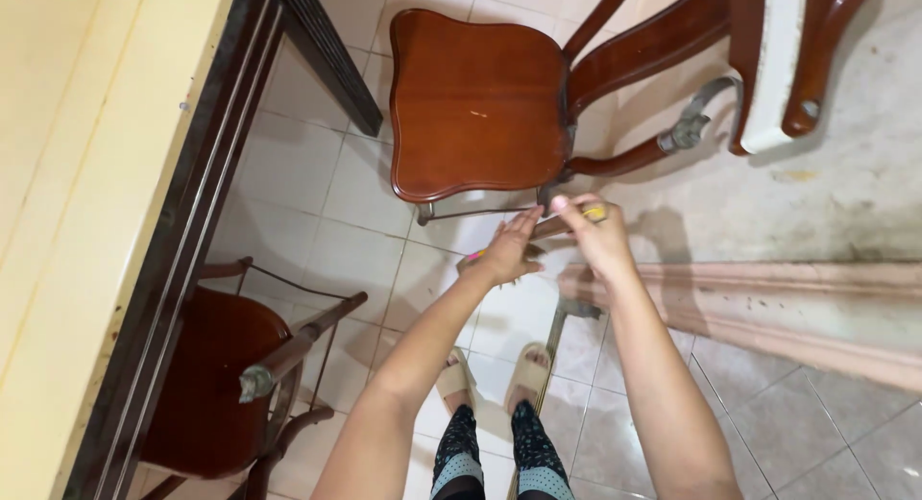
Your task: The person sweeps the tiled floor using a handheld broom, cleaning around and under furniture including chairs and a table, and moving objects such as a fan and a small mat to sweep beneath them.
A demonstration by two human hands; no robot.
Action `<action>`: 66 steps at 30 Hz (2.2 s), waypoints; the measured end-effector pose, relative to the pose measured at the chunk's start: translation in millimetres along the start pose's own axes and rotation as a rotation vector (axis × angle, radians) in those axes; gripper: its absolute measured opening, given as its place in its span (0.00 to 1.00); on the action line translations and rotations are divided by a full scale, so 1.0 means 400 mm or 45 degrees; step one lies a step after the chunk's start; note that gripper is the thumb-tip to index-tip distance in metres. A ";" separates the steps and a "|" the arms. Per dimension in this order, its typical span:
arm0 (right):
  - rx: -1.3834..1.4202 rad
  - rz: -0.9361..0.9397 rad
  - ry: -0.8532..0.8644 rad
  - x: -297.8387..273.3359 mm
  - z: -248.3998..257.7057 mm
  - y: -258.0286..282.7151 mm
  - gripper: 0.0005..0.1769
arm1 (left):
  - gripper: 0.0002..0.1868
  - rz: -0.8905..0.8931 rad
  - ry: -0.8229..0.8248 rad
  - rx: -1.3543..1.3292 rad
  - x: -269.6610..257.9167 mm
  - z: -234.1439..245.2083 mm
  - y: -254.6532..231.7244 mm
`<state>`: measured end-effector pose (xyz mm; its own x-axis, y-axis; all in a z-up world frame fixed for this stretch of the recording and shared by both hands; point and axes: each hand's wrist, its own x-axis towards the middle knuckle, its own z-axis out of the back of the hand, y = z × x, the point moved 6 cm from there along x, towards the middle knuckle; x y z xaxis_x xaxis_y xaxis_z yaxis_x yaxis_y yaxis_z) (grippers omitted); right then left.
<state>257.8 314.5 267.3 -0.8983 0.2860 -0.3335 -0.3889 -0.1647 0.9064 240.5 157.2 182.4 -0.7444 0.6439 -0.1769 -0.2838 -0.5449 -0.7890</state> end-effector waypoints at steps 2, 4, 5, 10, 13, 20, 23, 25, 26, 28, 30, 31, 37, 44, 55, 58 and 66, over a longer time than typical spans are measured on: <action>0.226 0.054 0.370 -0.074 -0.013 0.064 0.31 | 0.39 0.144 -0.134 -0.198 -0.030 0.000 -0.011; 0.794 0.027 0.868 -0.155 0.023 0.133 0.41 | 0.25 0.210 -0.225 -0.289 -0.066 -0.021 -0.032; 0.691 -0.196 0.703 -0.159 0.039 0.112 0.41 | 0.21 0.199 -0.260 -0.271 -0.089 -0.022 -0.044; 0.853 -1.062 0.582 -0.319 0.062 -0.061 0.27 | 0.17 -0.002 -0.393 -0.048 -0.176 -0.060 -0.169; 1.378 -1.030 0.668 -0.339 0.113 -0.127 0.27 | 0.26 -0.047 -0.274 0.015 -0.204 -0.117 -0.253; 1.025 -0.877 0.257 -0.278 0.214 -0.268 0.07 | 0.49 -0.026 -0.235 0.318 -0.236 -0.087 -0.333; 0.919 -0.912 0.278 -0.188 0.161 -0.394 0.07 | 0.49 0.068 -0.284 0.418 -0.308 -0.056 -0.311; 0.812 -0.935 0.166 -0.152 0.124 -0.489 0.04 | 0.49 0.123 -0.319 0.426 -0.371 -0.037 -0.292; 0.692 -0.860 0.288 -0.164 0.092 -0.527 0.04 | 0.48 0.149 -0.337 0.417 -0.406 -0.028 -0.280; 0.446 -0.692 0.525 -0.215 0.055 -0.590 0.04 | 0.48 0.198 -0.366 0.436 -0.458 -0.006 -0.257; 0.457 -1.217 0.276 -0.319 0.005 -0.675 0.05 | 0.48 0.251 -0.373 0.498 -0.505 0.019 -0.231; 0.265 -1.169 0.461 -0.349 0.006 -0.674 0.05 | 0.47 0.279 -0.398 0.488 -0.526 0.035 -0.219; -0.591 -0.950 1.010 -0.454 0.163 -0.440 0.29 | 0.45 0.365 -0.469 0.445 -0.623 0.110 -0.215; -1.235 -0.211 0.817 -0.422 0.090 -0.292 0.14 | 0.45 0.397 -0.546 0.440 -0.753 0.173 -0.185; -0.720 -0.819 1.096 -0.369 -0.203 -0.466 0.25 | 0.45 0.489 -0.571 0.435 -0.897 0.276 -0.082; -0.790 -0.689 1.215 -0.300 -0.180 -0.242 0.27 | 0.44 0.484 -0.637 0.470 -0.917 0.335 -0.052; -0.907 -0.245 1.071 -0.156 -0.421 0.049 0.20 | 0.45 0.566 -0.791 0.462 -0.830 0.493 0.018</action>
<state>271.8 134.6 262.5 -0.5577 -0.3204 -0.7657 -0.3225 -0.7664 0.5556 366.5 -166.4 351.6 -0.9996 -0.0258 0.0136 0.0165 -0.8847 -0.4658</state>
